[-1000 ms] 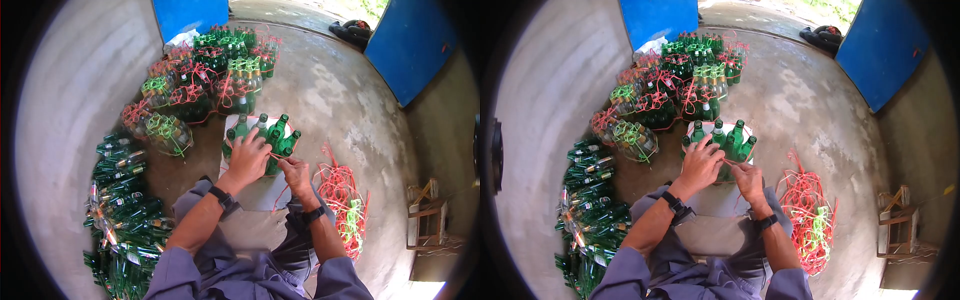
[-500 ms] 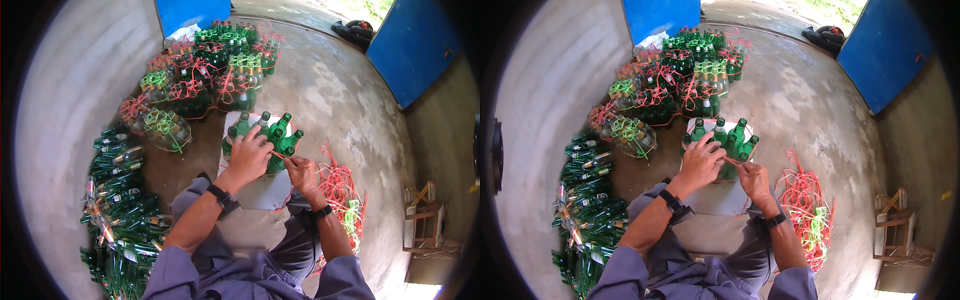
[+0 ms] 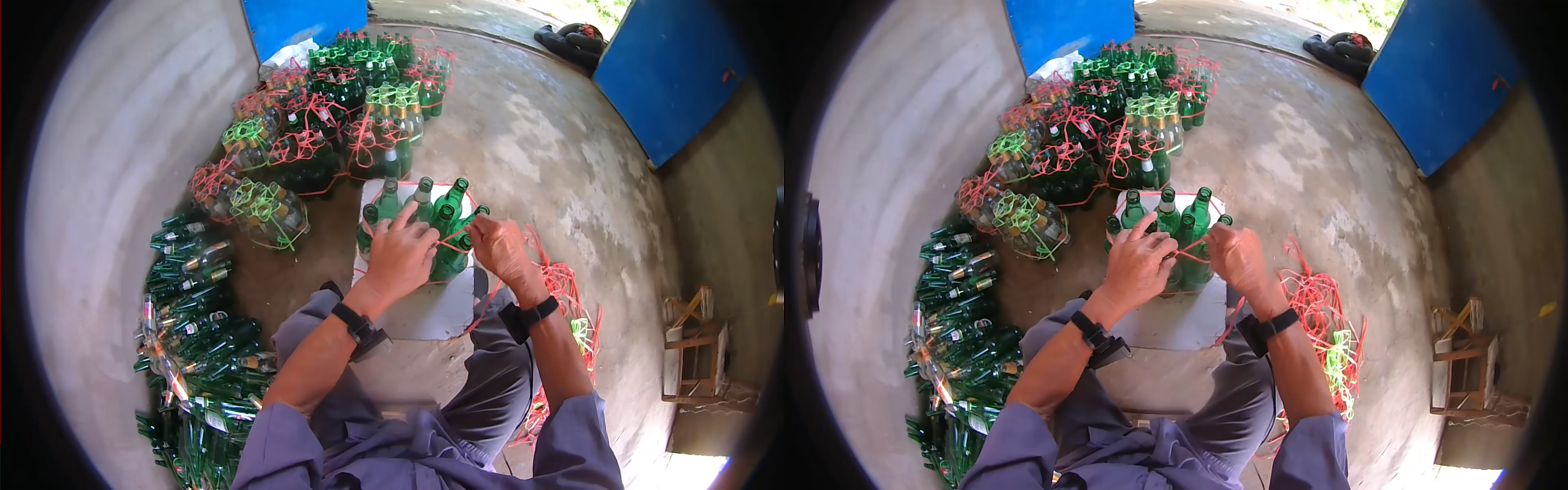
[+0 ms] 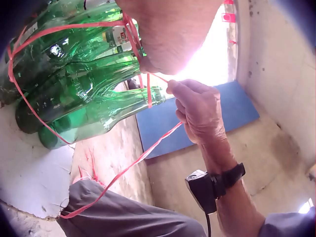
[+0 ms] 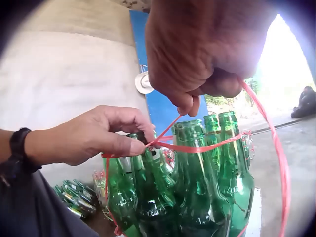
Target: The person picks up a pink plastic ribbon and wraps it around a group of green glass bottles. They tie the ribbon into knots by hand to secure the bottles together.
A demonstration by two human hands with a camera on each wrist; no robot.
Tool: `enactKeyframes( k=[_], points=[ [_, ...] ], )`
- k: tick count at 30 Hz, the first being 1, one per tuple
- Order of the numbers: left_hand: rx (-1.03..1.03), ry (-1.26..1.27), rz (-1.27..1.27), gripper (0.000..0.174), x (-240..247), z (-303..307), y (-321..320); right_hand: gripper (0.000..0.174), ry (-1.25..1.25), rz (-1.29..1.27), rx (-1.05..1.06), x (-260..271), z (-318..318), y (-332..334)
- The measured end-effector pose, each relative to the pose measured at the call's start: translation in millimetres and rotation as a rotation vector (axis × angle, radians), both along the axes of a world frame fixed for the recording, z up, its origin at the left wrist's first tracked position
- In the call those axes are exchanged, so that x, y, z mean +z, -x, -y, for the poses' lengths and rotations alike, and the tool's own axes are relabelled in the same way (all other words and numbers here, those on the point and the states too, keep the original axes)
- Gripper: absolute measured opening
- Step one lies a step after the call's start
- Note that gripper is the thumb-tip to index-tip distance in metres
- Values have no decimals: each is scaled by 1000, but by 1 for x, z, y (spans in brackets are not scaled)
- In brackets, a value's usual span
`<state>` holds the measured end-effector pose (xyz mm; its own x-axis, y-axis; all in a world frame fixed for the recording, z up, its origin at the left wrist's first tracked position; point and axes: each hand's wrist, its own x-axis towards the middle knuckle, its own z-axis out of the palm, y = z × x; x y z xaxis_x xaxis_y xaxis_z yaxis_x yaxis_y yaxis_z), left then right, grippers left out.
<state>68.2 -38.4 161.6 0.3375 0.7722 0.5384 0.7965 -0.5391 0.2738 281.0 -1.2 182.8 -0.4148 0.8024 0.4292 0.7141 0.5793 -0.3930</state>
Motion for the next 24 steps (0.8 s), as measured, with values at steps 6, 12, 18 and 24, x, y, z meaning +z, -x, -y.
enactKeyframes(
  k=[6, 12, 18, 24],
  points=[
    [-6, 11, 2, 19, -1, -2, -1, 20, 103, -87, -151, -26, 2, -15],
    [-24, 4, 11, 20, -2, -4, -4, 20, 231, -255, -257, -68, 3, -32],
    [-21, 15, -35, 20, 6, -3, -8, 23, 448, -614, -198, -85, -3, -25],
    [-146, 16, -13, 25, 20, -12, -25, 23, 773, -915, -287, -93, -5, -12]
  ],
)
